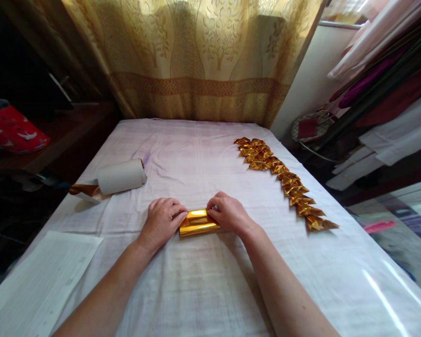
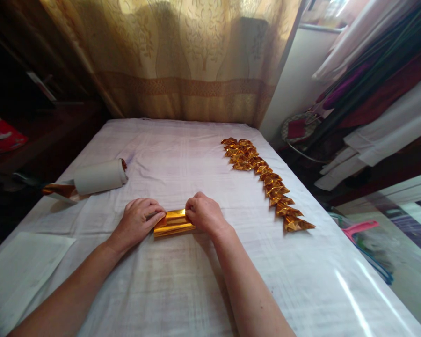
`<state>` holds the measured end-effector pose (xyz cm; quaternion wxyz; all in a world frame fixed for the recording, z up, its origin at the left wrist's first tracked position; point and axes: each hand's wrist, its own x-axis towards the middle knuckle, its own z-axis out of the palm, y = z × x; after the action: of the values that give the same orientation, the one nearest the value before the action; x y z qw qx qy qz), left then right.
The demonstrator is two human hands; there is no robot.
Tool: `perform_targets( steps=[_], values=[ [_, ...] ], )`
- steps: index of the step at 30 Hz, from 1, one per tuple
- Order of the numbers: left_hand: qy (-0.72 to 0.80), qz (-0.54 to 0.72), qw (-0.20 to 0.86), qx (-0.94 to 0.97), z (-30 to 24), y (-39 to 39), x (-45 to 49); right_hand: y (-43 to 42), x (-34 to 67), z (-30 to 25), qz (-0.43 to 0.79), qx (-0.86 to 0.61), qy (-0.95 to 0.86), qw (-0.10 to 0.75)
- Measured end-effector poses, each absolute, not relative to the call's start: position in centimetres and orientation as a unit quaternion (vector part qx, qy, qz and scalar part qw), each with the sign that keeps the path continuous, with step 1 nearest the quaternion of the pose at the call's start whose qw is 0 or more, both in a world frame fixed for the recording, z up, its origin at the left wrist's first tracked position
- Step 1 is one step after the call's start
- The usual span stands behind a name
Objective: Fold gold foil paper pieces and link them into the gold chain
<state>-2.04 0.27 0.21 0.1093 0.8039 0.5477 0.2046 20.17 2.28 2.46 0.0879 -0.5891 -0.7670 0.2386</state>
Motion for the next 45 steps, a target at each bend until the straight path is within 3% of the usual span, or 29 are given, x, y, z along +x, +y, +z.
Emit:
perform_targets(
  steps=[3, 11, 17, 45],
  values=[
    [0.552, 0.192, 0.135, 0.800, 0.8, 0.1, -2.2, 2.3, 20.2, 2.5, 0.238, -0.590, -0.767, 0.082],
    [0.568, 0.185, 0.086, 0.797, 1.3, -1.0, -1.0, 2.2, 19.7, 2.7, 0.179, -0.560, -0.807, 0.057],
    [0.569, 0.169, 0.082, 0.801, 1.4, -1.1, -0.8, 2.1, 19.6, 2.9, 0.215, -0.488, -0.844, 0.062],
    [0.566, 0.107, 0.032, 0.817, 2.3, -3.0, 0.6, -2.0, 20.4, 0.3, 0.182, -0.473, -0.837, 0.207]
  ],
)
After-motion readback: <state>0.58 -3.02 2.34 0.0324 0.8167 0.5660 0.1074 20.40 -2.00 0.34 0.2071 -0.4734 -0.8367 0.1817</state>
